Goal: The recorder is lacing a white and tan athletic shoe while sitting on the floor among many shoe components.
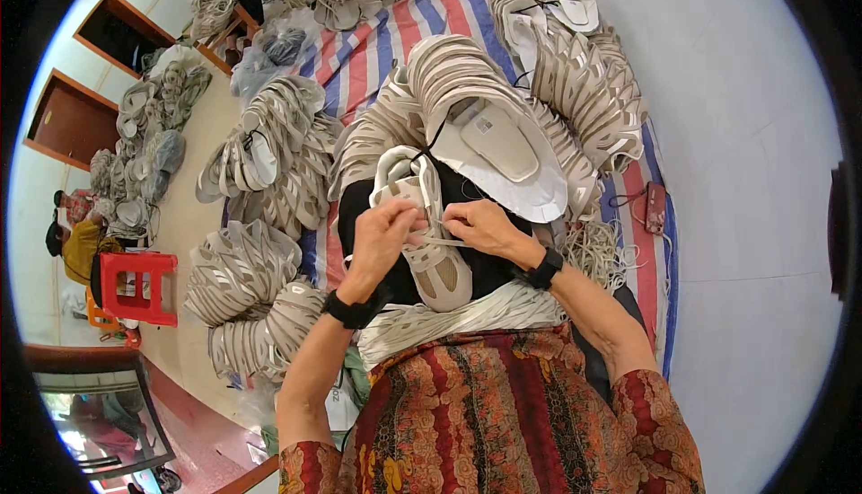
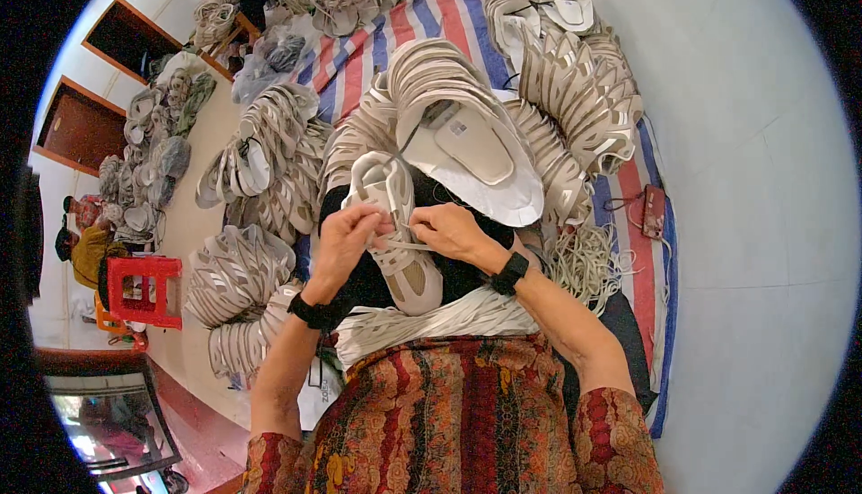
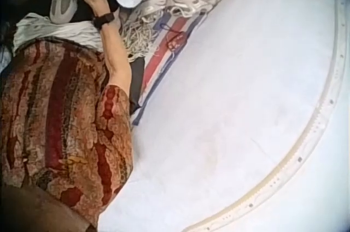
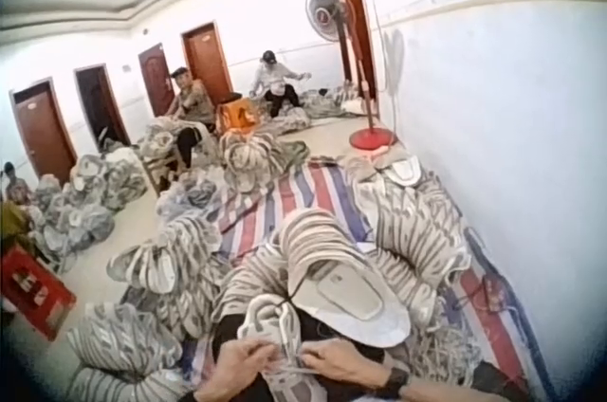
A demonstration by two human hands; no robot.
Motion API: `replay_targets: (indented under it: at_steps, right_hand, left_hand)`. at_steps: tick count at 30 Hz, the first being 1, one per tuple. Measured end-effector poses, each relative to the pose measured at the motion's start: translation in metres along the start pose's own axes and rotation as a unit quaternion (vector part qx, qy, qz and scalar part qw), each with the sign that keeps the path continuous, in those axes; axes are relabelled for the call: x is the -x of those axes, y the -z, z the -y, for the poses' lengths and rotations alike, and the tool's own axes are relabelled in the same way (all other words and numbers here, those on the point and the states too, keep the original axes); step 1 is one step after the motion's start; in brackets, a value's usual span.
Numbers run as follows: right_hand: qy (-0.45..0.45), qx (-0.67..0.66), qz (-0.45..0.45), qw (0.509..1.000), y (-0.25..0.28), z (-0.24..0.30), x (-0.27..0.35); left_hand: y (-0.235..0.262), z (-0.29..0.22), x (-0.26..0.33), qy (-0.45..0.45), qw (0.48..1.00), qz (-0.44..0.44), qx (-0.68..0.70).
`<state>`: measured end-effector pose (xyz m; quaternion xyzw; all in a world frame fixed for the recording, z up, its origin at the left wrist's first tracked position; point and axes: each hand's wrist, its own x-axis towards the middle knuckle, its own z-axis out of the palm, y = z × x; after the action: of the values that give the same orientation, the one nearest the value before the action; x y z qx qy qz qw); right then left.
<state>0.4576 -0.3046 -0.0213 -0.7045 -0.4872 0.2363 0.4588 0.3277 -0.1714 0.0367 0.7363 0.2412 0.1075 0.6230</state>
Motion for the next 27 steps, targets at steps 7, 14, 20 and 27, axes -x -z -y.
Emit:
replay_targets:
  at_steps: [7,14,20,27]
  right_hand:
    - [0.039,0.059,0.004,0.998,0.002,0.001,-0.015]
    - [-0.113,-0.113,0.075,0.984,0.011,0.025,-0.011]
    - [0.25,0.065,-0.028,0.966,-0.024,0.058,-0.023]
    - [0.173,0.127,0.025,0.976,-0.038,0.062,-0.034]
  left_hand:
    - [-0.007,0.007,-0.01,0.001,0.998,0.028,-0.055]
    - [0.017,0.013,0.003,-0.061,0.991,-0.108,0.058]
    - [0.047,0.051,0.032,0.063,0.992,-0.099,0.036]
    - [0.042,0.066,0.034,0.059,0.998,-0.006,0.036]
